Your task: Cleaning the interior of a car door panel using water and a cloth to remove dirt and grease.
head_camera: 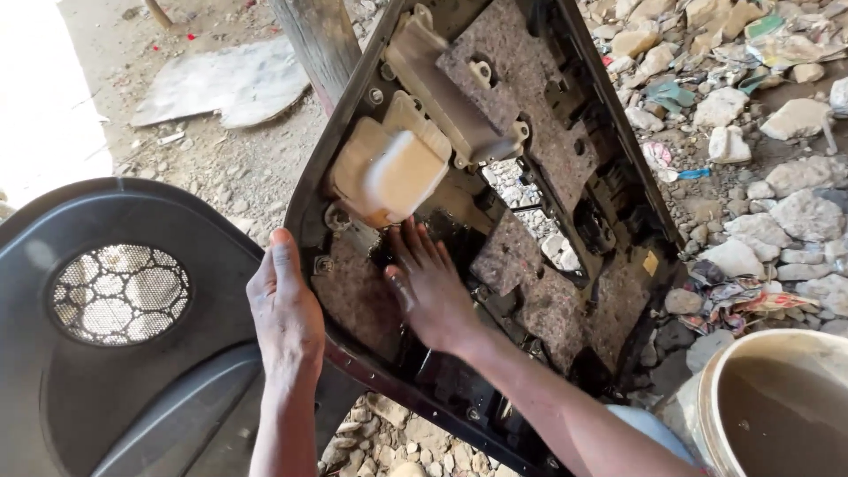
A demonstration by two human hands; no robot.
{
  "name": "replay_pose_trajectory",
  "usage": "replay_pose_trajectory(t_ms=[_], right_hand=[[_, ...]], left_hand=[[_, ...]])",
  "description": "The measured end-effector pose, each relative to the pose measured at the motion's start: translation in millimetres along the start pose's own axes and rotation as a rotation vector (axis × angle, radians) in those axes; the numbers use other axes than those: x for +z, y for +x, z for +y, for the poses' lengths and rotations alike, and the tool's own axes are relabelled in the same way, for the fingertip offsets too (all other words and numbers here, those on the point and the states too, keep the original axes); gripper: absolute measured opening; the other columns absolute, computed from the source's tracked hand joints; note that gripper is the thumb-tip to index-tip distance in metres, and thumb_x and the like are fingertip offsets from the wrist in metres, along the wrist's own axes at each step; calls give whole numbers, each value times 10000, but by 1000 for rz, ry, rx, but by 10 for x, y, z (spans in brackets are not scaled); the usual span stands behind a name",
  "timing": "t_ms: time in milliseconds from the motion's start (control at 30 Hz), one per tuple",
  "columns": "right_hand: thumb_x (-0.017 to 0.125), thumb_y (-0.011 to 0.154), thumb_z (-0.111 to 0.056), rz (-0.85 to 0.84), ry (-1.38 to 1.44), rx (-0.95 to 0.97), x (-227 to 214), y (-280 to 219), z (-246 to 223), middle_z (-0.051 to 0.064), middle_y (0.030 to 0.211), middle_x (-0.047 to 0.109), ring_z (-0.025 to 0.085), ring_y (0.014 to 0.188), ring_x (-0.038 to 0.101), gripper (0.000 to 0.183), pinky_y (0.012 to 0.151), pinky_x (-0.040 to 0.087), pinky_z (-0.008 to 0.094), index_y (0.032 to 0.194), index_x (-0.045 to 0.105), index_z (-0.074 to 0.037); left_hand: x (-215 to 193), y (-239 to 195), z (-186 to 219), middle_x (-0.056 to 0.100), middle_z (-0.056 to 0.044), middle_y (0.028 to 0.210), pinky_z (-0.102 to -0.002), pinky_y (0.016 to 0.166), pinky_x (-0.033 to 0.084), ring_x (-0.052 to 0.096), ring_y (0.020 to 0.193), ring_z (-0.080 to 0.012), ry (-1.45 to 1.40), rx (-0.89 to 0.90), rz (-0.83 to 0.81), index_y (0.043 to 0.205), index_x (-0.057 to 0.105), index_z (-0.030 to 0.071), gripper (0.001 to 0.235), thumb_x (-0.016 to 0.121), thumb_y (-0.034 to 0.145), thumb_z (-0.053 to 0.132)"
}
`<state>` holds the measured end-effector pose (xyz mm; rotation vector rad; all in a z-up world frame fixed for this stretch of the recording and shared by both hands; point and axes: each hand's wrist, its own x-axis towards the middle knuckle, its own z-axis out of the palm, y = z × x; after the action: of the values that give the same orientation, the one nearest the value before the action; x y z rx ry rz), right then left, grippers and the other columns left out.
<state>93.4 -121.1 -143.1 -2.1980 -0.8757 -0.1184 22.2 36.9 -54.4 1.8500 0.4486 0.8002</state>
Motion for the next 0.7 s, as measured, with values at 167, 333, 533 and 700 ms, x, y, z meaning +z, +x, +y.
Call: replay_pose_trajectory(t_ms=[167, 333, 533, 700], right_hand=[[321, 1222, -540, 49, -144, -64, 113, -54, 6, 349, 1752, 406, 482, 1656, 352, 791, 1333, 221, 655, 1742, 347, 56], [281, 1200, -634, 13, 43, 97, -12, 45, 23, 330, 1845, 200, 507, 1710, 179, 898, 1354, 180, 656, 1780, 227, 49], [256, 1166, -694, -46, -47, 66, -136, 106, -68, 320, 1831, 256, 483, 1725, 164, 952, 1376, 156, 616, 1774, 257, 39], [264, 1171, -681, -84, -167, 44, -109, 187, 139, 330, 1824, 283, 479, 1729, 182, 944, 1380, 177, 614, 1770, 269, 48]], left_hand=[[21, 21, -27, 816, -161, 1213, -602, 1136, 523, 723, 1284, -374, 21, -2, 17, 1349, 812, 127, 589, 447, 1232, 573], [-7, -32, -66, 812, -160, 1192, -598, 1127, 525, 720, 1261, -364, 43, -14, 68, 1324, 809, 124, 583, 446, 1239, 572], [-30, 15, -158, 806, -160, 1165, -592, 1114, 528, 717, 1230, -350, 46, -40, 84, 1291, 807, 121, 577, 446, 1249, 569], [-33, 29, -292, 801, -159, 1144, -588, 1105, 530, 715, 1207, -340, 39, -50, 41, 1266, 804, 119, 575, 445, 1257, 568]])
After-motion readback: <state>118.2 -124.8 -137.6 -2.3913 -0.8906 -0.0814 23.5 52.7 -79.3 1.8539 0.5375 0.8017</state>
